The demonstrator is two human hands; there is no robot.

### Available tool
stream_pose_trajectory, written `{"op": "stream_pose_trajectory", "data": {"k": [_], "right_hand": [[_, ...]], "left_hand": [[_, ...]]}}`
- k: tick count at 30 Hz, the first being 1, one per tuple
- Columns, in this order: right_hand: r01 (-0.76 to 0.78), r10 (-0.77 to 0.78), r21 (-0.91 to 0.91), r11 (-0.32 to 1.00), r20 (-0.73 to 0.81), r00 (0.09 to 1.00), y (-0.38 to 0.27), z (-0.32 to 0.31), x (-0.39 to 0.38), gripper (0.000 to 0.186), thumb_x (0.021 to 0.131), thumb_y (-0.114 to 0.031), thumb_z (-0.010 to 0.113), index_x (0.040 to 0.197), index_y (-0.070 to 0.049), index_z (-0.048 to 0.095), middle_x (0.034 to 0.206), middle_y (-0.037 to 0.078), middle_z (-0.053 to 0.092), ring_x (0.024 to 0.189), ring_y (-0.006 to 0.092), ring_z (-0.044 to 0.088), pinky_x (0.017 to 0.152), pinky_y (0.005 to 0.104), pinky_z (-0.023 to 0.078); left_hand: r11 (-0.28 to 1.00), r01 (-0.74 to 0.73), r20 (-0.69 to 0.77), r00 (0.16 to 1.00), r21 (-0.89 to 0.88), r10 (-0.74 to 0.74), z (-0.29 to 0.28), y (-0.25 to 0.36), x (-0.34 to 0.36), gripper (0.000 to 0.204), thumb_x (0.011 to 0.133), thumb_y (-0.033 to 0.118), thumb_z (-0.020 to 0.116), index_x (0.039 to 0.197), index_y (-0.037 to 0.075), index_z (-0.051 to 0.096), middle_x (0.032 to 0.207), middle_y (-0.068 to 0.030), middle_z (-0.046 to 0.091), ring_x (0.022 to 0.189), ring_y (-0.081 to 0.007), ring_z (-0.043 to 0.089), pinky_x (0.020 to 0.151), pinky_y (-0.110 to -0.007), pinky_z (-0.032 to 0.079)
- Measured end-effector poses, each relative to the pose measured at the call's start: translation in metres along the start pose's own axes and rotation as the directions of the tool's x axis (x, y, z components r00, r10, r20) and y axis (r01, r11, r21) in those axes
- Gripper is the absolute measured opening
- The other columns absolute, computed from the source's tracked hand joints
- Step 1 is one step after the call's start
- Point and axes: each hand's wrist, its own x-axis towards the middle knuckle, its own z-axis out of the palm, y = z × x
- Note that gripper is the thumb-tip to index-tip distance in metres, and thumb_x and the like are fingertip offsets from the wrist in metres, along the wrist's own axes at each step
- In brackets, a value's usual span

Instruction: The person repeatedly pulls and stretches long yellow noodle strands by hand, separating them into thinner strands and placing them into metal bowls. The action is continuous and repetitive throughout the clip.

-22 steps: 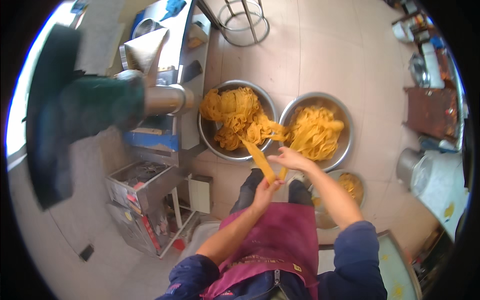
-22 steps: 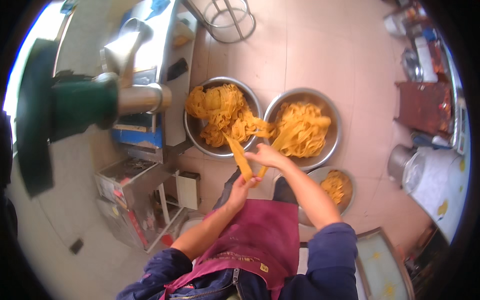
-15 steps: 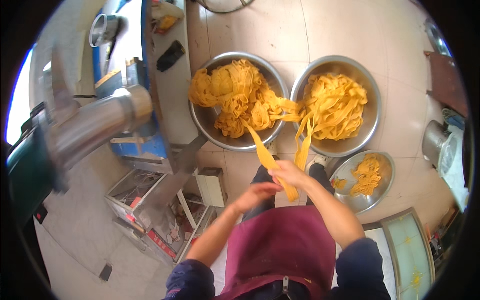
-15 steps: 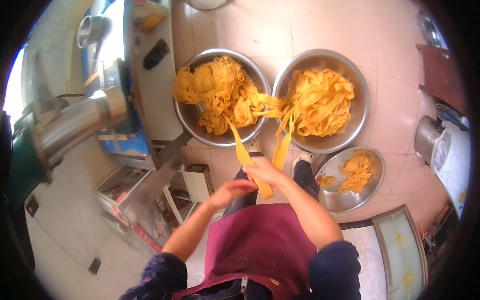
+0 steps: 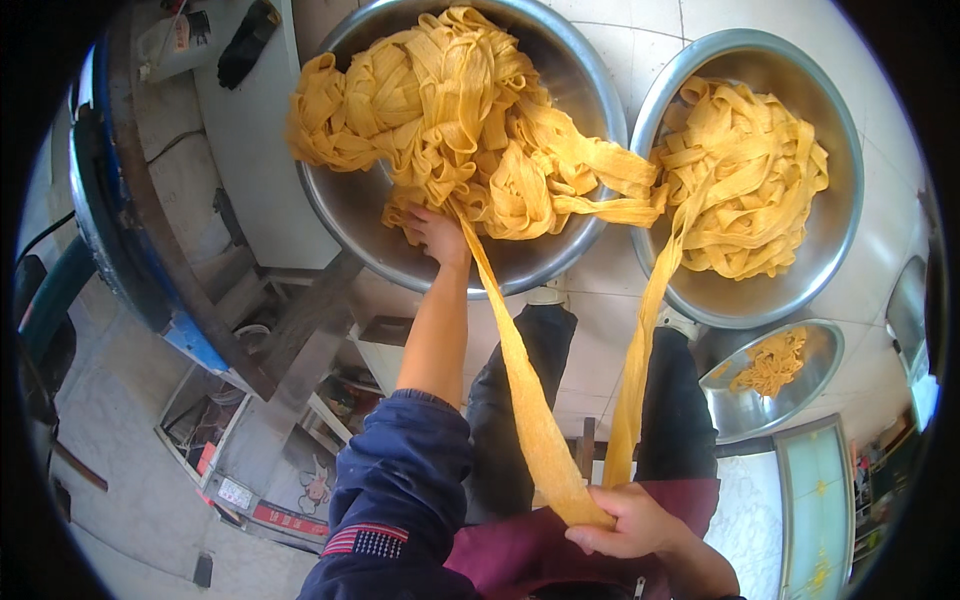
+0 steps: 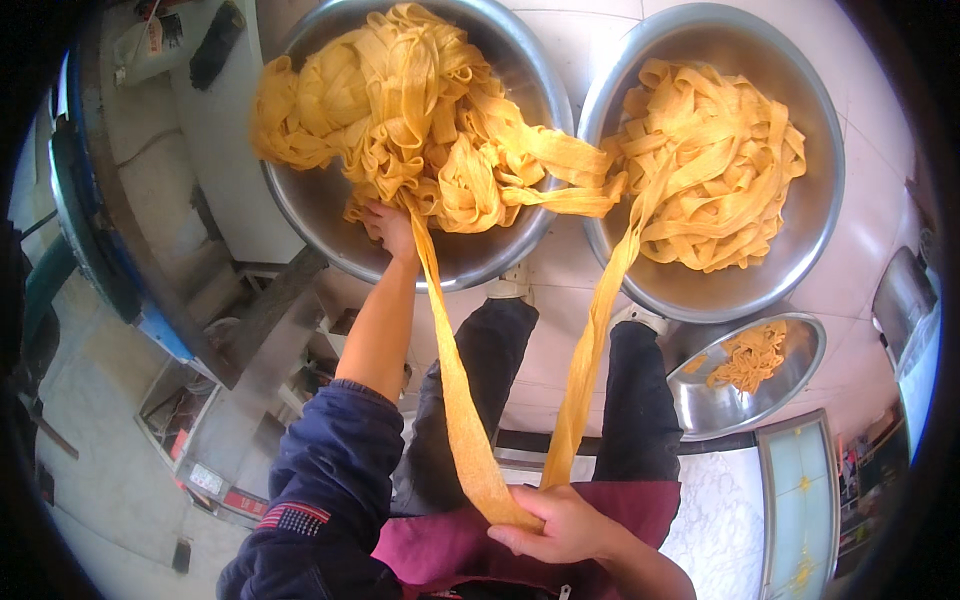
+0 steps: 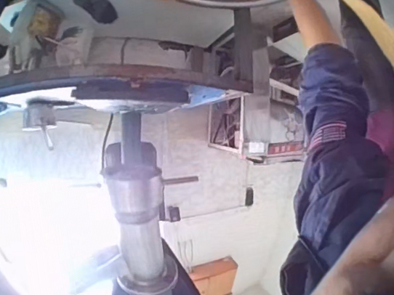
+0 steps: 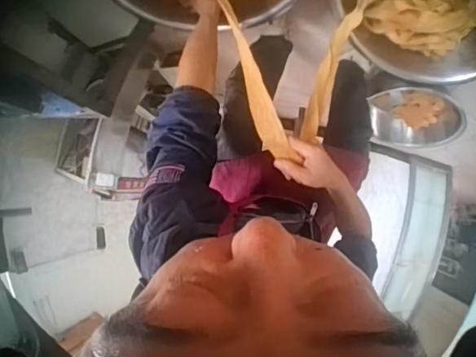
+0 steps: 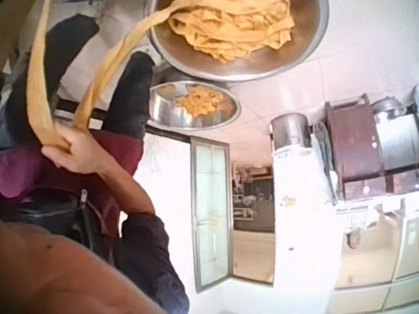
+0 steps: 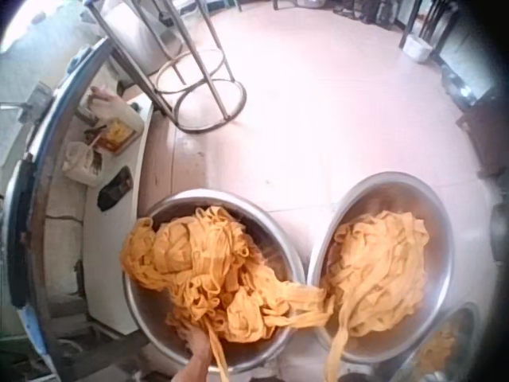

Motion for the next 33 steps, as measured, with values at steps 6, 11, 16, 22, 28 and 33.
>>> {"op": "stream_pose_trajectory", "data": {"k": [6, 11, 16, 22, 28, 33], "right_hand": [[0.140, -0.150, -0.167, 0.976, -0.048, 0.988, -0.001, 0.014, 0.004, 0.026, 0.094, -0.025, 0.077, 0.105, -0.004, 0.065, 0.068, 0.011, 0.063, 0.057, 0.0295, 0.065, 0.055, 0.0349, 0.049], [0.223, -0.205, -0.308, 0.925, 0.092, 0.975, -0.046, 0.024, -0.044, 0.029, 0.092, -0.026, 0.078, 0.094, -0.002, 0.062, 0.064, 0.013, 0.061, 0.056, 0.0332, 0.063, 0.053, 0.0359, 0.048], [0.375, -0.349, -0.108, 0.921, 0.203, 0.915, -0.076, 0.050, -0.118, 0.030, 0.087, -0.020, 0.083, 0.104, 0.002, 0.070, 0.081, 0.014, 0.068, 0.069, 0.0317, 0.067, 0.061, 0.0358, 0.050], [0.136, -0.133, -0.032, 0.990, 0.079, 0.988, -0.126, 0.065, -0.191, 0.031, 0.086, -0.015, 0.085, 0.111, -0.001, 0.071, 0.106, 0.010, 0.075, 0.089, 0.0232, 0.074, 0.082, 0.0284, 0.057], [0.341, -0.309, -0.237, 0.910, 0.161, 0.937, -0.144, 0.096, -0.239, 0.041, 0.085, -0.026, 0.086, 0.114, -0.002, 0.071, 0.100, 0.011, 0.075, 0.087, 0.0255, 0.074, 0.078, 0.0320, 0.056], [0.103, -0.091, -0.432, 0.896, 0.048, 0.995, -0.176, 0.161, -0.261, 0.030, 0.095, -0.028, 0.075, 0.112, -0.003, 0.071, 0.091, 0.014, 0.072, 0.080, 0.0295, 0.072, 0.071, 0.0362, 0.056]], "left_hand": [[0.932, -0.159, 0.103, 0.974, -0.327, 0.202, -0.050, 0.011, -0.003, 0.080, 0.075, 0.024, 0.087, 0.138, -0.001, 0.044, 0.135, -0.0246, 0.060, 0.123, -0.0421, 0.059, 0.101, -0.044, 0.051], [0.863, -0.123, 0.525, 0.750, -0.489, 0.404, -0.168, -0.019, 0.012, 0.079, 0.074, 0.017, 0.086, 0.139, -0.001, 0.046, 0.131, -0.0160, 0.064, 0.118, -0.0282, 0.063, 0.101, -0.038, 0.051], [0.748, 0.103, 0.739, 0.290, -0.656, 0.608, -0.339, 0.004, -0.026, 0.082, 0.076, 0.010, 0.085, 0.145, -0.001, 0.043, 0.132, -0.0067, 0.062, 0.121, -0.0166, 0.059, 0.109, -0.034, 0.046], [0.716, 0.163, 0.727, 0.281, -0.679, 0.626, -0.455, -0.013, -0.063, 0.089, 0.074, 0.009, 0.090, 0.148, 0.003, 0.042, 0.136, -0.0064, 0.059, 0.126, -0.0171, 0.057, 0.112, -0.035, 0.043], [0.567, 0.187, 0.596, 0.309, -0.802, 0.741, -0.525, -0.019, -0.082, 0.093, 0.071, 0.003, 0.091, 0.148, 0.004, 0.041, 0.137, -0.0063, 0.058, 0.126, -0.0198, 0.058, 0.109, -0.037, 0.047], [0.558, 0.170, 0.578, 0.366, -0.812, 0.729, -0.535, -0.023, -0.071, 0.086, 0.074, -0.005, 0.084, 0.147, 0.005, 0.042, 0.135, -0.0066, 0.059, 0.122, -0.0201, 0.061, 0.102, -0.036, 0.052]]}}
